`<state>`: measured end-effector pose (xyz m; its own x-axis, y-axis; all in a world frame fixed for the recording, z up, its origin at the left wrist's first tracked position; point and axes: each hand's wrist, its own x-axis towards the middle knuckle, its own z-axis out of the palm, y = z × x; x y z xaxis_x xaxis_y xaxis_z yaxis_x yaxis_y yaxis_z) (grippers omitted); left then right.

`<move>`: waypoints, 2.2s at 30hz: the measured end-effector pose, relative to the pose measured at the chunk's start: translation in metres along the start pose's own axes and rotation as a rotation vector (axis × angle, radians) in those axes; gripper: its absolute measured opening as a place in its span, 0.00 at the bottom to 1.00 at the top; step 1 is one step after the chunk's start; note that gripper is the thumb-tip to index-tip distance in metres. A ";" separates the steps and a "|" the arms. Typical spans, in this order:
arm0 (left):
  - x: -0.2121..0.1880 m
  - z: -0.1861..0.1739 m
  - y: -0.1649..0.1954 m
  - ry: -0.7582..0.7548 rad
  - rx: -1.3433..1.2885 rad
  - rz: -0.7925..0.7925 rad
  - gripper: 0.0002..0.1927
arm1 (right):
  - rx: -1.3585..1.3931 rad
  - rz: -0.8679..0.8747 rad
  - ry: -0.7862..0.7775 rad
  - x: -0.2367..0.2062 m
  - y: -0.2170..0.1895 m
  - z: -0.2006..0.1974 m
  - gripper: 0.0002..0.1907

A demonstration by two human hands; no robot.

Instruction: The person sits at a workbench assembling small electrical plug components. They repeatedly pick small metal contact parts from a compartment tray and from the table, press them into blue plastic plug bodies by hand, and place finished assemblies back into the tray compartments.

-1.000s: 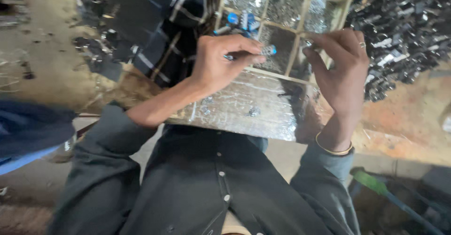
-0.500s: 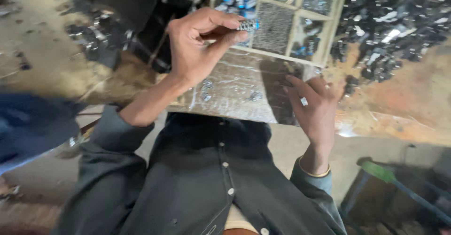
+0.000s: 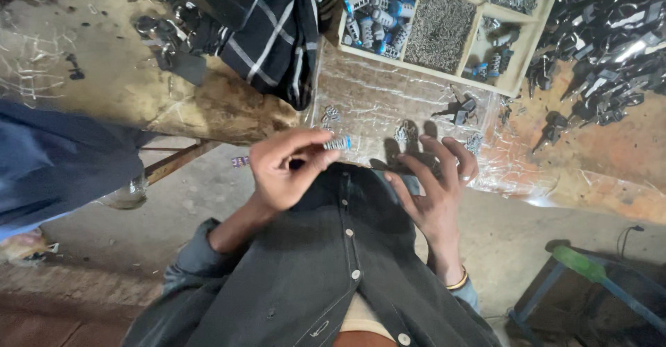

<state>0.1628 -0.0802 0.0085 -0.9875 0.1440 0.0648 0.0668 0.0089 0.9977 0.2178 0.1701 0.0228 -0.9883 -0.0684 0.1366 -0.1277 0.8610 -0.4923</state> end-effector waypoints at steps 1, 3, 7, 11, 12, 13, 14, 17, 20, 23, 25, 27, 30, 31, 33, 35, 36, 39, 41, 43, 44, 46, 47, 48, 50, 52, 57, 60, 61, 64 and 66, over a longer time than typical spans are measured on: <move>-0.006 0.005 -0.004 -0.020 -0.003 -0.004 0.12 | 0.017 0.004 0.010 -0.004 0.004 0.001 0.23; -0.015 0.016 -0.013 -0.060 -0.002 -0.026 0.11 | 0.038 0.051 0.021 -0.011 0.011 0.003 0.27; -0.027 0.032 -0.026 -0.111 0.031 -0.031 0.11 | 0.046 0.040 0.020 -0.018 0.021 0.006 0.30; -0.031 0.039 -0.035 -0.122 0.084 -0.026 0.12 | -0.091 0.011 -0.042 -0.020 0.023 0.002 0.30; -0.031 0.040 -0.037 -0.119 0.092 -0.023 0.12 | -0.072 0.027 -0.046 -0.020 0.022 0.001 0.30; -0.031 0.041 -0.038 -0.115 0.100 -0.021 0.11 | -0.052 0.042 -0.052 -0.020 0.022 0.000 0.31; -0.031 0.042 -0.040 -0.112 0.108 -0.018 0.11 | -0.055 0.036 -0.056 -0.019 0.021 -0.001 0.31; -0.033 0.044 -0.043 -0.122 0.109 -0.055 0.11 | -0.096 0.017 -0.083 -0.015 0.018 0.003 0.30; -0.033 0.044 -0.046 -0.124 0.090 -0.040 0.12 | -0.159 0.021 -0.095 -0.012 0.018 0.004 0.27; -0.035 0.045 -0.048 -0.128 0.082 -0.052 0.12 | -0.070 0.086 -0.048 -0.016 0.022 -0.003 0.22; -0.034 0.046 -0.052 -0.126 0.083 -0.033 0.12 | 0.055 0.154 -0.038 -0.019 0.026 -0.007 0.24; -0.035 0.049 -0.054 -0.127 0.082 -0.027 0.12 | -0.001 0.094 -0.053 -0.023 0.030 -0.007 0.23; -0.035 0.051 -0.056 -0.132 0.088 -0.017 0.12 | -0.075 -0.038 0.007 -0.030 0.033 -0.002 0.17; -0.035 0.053 -0.057 -0.127 0.096 -0.008 0.13 | -0.099 -0.092 0.040 -0.031 0.035 0.000 0.16; -0.035 0.053 -0.058 -0.128 0.113 0.001 0.13 | -0.034 -0.124 0.051 -0.034 0.037 0.003 0.16; -0.034 0.053 -0.059 -0.138 0.129 0.007 0.13 | 0.056 -0.097 0.057 -0.035 0.037 0.005 0.15; -0.035 0.052 -0.060 -0.137 0.125 0.004 0.13 | 0.116 -0.054 0.056 -0.035 0.034 0.006 0.15; -0.037 0.053 -0.061 -0.128 0.122 0.001 0.13 | 0.197 -0.005 0.099 -0.033 0.025 0.011 0.13; -0.038 0.052 -0.061 -0.114 0.128 0.002 0.13 | 0.264 0.059 0.120 -0.030 0.017 0.018 0.11; -0.041 0.052 -0.061 -0.115 0.132 -0.021 0.12 | 0.379 0.184 0.119 -0.028 0.009 0.025 0.09; -0.041 0.051 -0.062 -0.114 0.135 -0.031 0.12 | 0.379 0.167 0.121 -0.026 0.006 0.028 0.09; -0.042 0.049 -0.063 -0.126 0.128 -0.051 0.11 | 0.379 0.134 0.125 -0.025 0.001 0.034 0.09; -0.043 0.048 -0.063 -0.133 0.124 -0.062 0.11 | 0.504 0.213 0.135 -0.025 -0.001 0.037 0.10; -0.043 0.047 -0.064 -0.135 0.113 -0.050 0.11 | 0.628 0.293 0.144 -0.025 -0.003 0.041 0.12; -0.044 0.045 -0.065 -0.144 0.088 -0.027 0.12 | 0.791 0.400 0.158 -0.026 -0.007 0.045 0.15; -0.044 0.044 -0.067 -0.151 0.070 -0.033 0.12 | 0.869 0.453 0.170 -0.026 -0.010 0.047 0.20; -0.048 0.044 -0.069 -0.151 0.103 -0.001 0.11 | 0.419 0.219 0.131 -0.024 -0.014 0.040 0.16; -0.048 0.044 -0.069 -0.130 0.127 0.065 0.11 | 0.227 0.076 0.008 -0.019 -0.008 0.027 0.15; -0.048 0.044 -0.069 -0.122 0.131 0.069 0.11 | 0.214 0.073 -0.039 -0.018 -0.007 0.023 0.15; -0.048 0.041 -0.068 -0.140 0.048 0.012 0.11 | 0.032 0.036 0.110 -0.019 -0.004 0.014 0.22; -0.048 0.039 -0.068 -0.148 -0.030 -0.032 0.11 | -0.050 -0.029 0.106 -0.019 0.000 0.013 0.20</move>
<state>0.2108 -0.0488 -0.0636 -0.9568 0.2889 0.0321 0.0295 -0.0136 0.9995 0.2358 0.1649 0.0083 -0.9694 -0.0422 0.2420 -0.1492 0.8837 -0.4436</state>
